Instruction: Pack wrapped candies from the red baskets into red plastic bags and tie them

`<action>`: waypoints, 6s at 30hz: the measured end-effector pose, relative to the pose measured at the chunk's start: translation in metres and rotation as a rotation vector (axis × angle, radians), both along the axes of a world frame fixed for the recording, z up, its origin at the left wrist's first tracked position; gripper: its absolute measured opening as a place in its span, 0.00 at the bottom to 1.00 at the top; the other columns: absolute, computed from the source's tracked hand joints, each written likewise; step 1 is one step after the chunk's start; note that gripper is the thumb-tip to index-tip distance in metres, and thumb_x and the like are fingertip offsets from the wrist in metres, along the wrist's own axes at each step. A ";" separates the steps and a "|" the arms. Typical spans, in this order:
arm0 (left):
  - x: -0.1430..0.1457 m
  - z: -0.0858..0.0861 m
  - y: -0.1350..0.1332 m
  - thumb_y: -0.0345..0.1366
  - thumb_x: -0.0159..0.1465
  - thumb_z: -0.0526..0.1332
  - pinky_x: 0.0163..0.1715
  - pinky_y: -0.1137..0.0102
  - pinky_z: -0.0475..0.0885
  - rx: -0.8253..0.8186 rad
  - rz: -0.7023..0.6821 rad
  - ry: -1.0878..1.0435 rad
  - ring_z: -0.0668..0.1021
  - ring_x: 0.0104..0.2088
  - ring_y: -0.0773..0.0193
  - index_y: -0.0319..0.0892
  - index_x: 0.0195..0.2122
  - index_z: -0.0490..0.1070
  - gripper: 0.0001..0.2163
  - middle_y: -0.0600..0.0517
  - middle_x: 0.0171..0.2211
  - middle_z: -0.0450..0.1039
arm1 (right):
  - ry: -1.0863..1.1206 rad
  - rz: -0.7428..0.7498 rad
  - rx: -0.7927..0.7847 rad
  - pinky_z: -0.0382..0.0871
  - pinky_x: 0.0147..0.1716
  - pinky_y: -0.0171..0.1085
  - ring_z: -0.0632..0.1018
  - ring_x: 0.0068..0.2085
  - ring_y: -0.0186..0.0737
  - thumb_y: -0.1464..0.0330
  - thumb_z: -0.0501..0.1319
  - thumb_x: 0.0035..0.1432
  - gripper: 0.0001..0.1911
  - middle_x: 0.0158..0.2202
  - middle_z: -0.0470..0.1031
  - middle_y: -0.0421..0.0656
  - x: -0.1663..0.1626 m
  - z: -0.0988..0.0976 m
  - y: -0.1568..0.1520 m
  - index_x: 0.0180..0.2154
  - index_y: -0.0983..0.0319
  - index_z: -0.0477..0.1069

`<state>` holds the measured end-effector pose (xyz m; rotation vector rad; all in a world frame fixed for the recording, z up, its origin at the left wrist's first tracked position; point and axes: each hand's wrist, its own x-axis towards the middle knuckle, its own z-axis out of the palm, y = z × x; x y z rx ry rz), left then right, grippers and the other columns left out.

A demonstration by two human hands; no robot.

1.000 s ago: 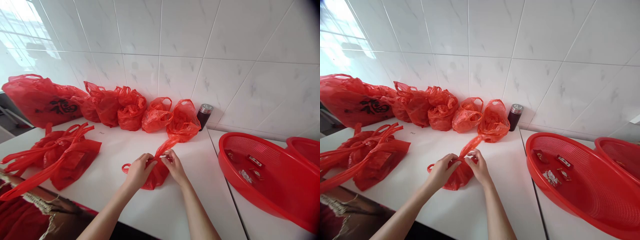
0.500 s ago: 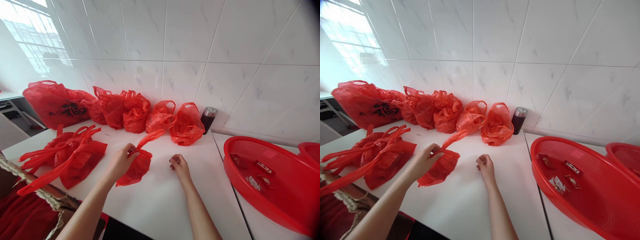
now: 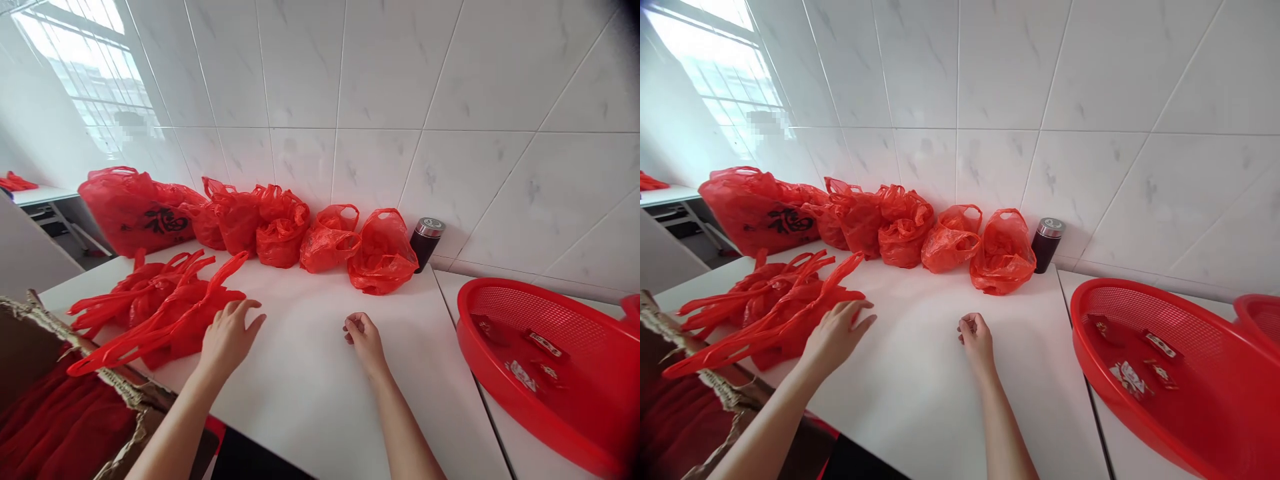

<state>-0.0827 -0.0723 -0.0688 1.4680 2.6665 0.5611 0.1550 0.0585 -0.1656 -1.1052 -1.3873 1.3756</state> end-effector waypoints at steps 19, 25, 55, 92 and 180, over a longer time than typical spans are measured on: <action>0.021 -0.061 0.018 0.49 0.65 0.49 0.43 0.58 0.68 -0.122 -0.186 -0.143 0.71 0.51 0.48 0.49 0.49 0.70 0.18 0.47 0.54 0.70 | -0.057 0.000 0.089 0.70 0.30 0.37 0.74 0.29 0.38 0.58 0.58 0.56 0.15 0.30 0.74 0.42 -0.001 0.012 -0.002 0.39 0.60 0.73; 0.040 -0.082 0.029 0.43 0.65 0.52 0.49 0.56 0.66 0.007 -0.304 -0.100 0.70 0.53 0.49 0.50 0.46 0.74 0.14 0.48 0.53 0.71 | -0.161 -0.188 0.502 0.71 0.42 0.38 0.79 0.41 0.40 0.63 0.53 0.62 0.12 0.39 0.78 0.45 0.006 0.093 0.080 0.44 0.60 0.70; 0.155 -0.068 0.267 0.33 0.57 0.62 0.61 0.41 0.41 0.315 -0.624 -0.430 0.57 0.64 0.39 0.47 0.50 0.73 0.19 0.42 0.62 0.61 | 0.115 -0.452 0.383 0.66 0.25 0.32 0.73 0.27 0.34 0.58 0.56 0.54 0.11 0.29 0.72 0.37 0.050 0.194 0.169 0.35 0.58 0.66; 0.139 -0.055 -0.063 0.42 0.66 0.54 0.55 0.64 0.66 0.250 -0.800 -1.025 0.71 0.57 0.57 0.49 0.57 0.68 0.19 0.48 0.56 0.71 | -0.065 -0.021 0.177 0.70 0.40 0.40 0.76 0.38 0.43 0.55 0.58 0.59 0.14 0.35 0.75 0.42 0.050 0.071 -0.156 0.39 0.59 0.67; 0.067 -0.030 0.001 0.54 0.61 0.58 0.65 0.58 0.52 -0.103 -0.382 -1.184 0.56 0.67 0.55 0.57 0.61 0.64 0.26 0.58 0.67 0.55 | -1.275 0.125 0.201 0.70 0.39 0.39 0.78 0.44 0.48 0.61 0.54 0.64 0.13 0.45 0.76 0.50 0.204 0.144 0.038 0.45 0.60 0.70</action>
